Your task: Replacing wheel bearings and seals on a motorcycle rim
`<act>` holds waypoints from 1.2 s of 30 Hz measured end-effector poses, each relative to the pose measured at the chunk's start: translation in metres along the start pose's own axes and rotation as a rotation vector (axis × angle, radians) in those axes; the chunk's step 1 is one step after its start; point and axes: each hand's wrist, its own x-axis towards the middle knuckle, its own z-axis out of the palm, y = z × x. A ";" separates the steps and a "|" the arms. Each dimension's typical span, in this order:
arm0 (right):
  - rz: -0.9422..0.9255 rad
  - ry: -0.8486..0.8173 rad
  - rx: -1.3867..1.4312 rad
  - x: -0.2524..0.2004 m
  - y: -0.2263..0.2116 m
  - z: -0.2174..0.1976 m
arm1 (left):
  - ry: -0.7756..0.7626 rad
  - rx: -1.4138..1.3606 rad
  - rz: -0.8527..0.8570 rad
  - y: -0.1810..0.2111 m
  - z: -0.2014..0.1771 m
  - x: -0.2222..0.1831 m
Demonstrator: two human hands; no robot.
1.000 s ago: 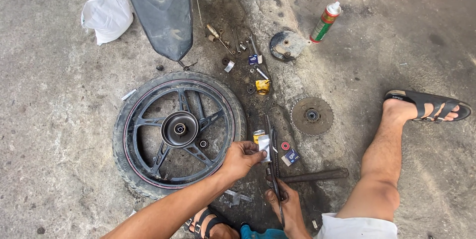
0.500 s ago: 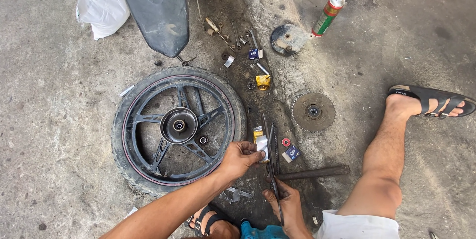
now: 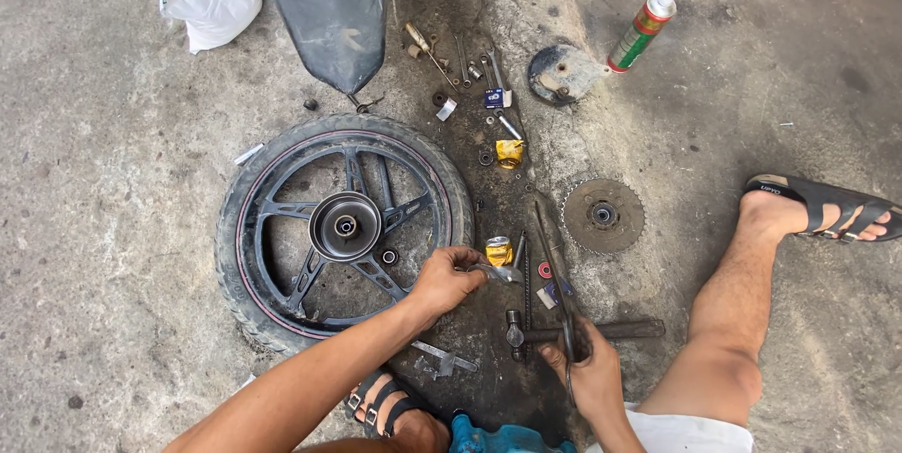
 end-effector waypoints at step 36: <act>0.041 -0.366 0.287 -0.018 0.039 0.056 | 0.041 0.002 0.266 -0.010 0.013 0.017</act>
